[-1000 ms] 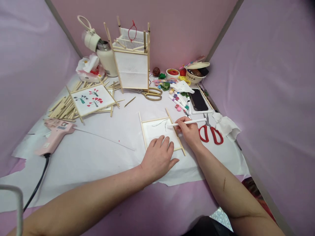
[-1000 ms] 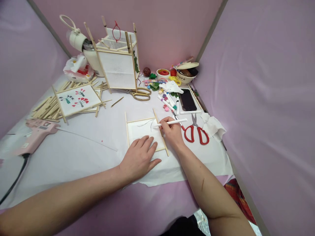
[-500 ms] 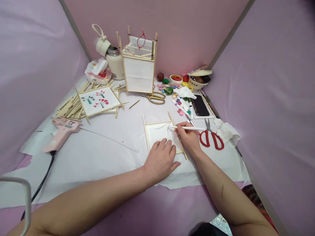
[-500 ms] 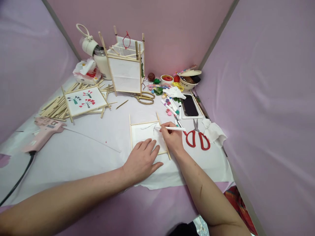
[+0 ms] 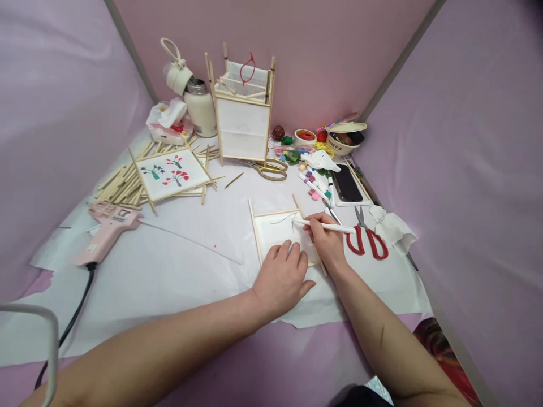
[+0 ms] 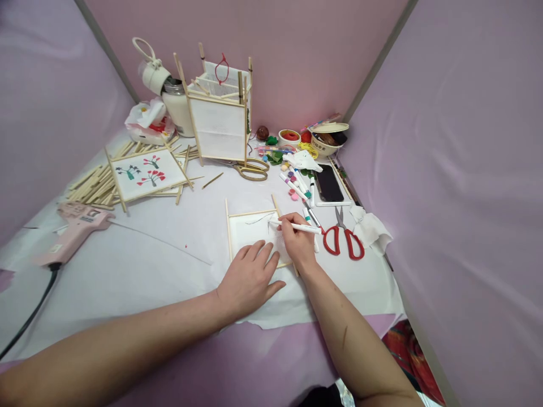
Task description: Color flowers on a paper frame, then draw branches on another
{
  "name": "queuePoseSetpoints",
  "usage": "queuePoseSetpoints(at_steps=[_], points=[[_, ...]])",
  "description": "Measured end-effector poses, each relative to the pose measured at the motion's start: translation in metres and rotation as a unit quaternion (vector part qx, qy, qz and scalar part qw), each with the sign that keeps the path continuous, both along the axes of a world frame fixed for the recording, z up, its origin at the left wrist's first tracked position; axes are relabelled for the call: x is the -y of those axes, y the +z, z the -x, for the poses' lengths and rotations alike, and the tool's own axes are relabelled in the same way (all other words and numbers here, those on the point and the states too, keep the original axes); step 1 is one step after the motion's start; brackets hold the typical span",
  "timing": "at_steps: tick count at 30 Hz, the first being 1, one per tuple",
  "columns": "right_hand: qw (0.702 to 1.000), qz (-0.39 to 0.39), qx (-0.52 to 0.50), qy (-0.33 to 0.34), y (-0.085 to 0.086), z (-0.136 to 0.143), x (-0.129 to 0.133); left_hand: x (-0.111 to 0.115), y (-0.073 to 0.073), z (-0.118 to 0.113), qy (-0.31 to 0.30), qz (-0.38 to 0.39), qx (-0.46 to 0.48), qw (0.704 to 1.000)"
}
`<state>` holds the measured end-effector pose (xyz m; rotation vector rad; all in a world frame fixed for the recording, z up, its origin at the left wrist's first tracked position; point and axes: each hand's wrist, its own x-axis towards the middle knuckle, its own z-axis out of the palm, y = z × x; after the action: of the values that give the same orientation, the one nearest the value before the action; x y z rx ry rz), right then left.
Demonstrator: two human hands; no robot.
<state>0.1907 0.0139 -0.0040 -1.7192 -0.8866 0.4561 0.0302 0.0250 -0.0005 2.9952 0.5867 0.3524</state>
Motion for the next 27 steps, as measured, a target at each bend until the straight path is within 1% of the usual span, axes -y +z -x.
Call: queuePoseSetpoints(at_steps=[4, 10, 12, 21, 27], points=[[1.000, -0.004, 0.000, -0.002, 0.0013, -0.0001, 0.0014, 0.0001, 0.0000, -0.0001, 0.000, 0.004, 0.001, 1.000], [0.999, 0.003, 0.012, 0.045, 0.0021, 0.0014, 0.0021, -0.0003, 0.0019, -0.0002, -0.004, 0.012, -0.006, 1.000], [0.999, 0.002, 0.011, 0.050, 0.0019, 0.0015, 0.0016, -0.0003, 0.0021, -0.0002, -0.005, 0.013, -0.007, 1.000], [1.000, 0.004, -0.005, 0.028, 0.0000, 0.0031, -0.0005, 0.0000, 0.0013, -0.0003, -0.004, 0.014, -0.007, 1.000], [1.000, -0.026, 0.012, 0.011, 0.0064, -0.0038, -0.0052, -0.0005, 0.0009, -0.0006, -0.001, 0.012, -0.009, 1.000]])
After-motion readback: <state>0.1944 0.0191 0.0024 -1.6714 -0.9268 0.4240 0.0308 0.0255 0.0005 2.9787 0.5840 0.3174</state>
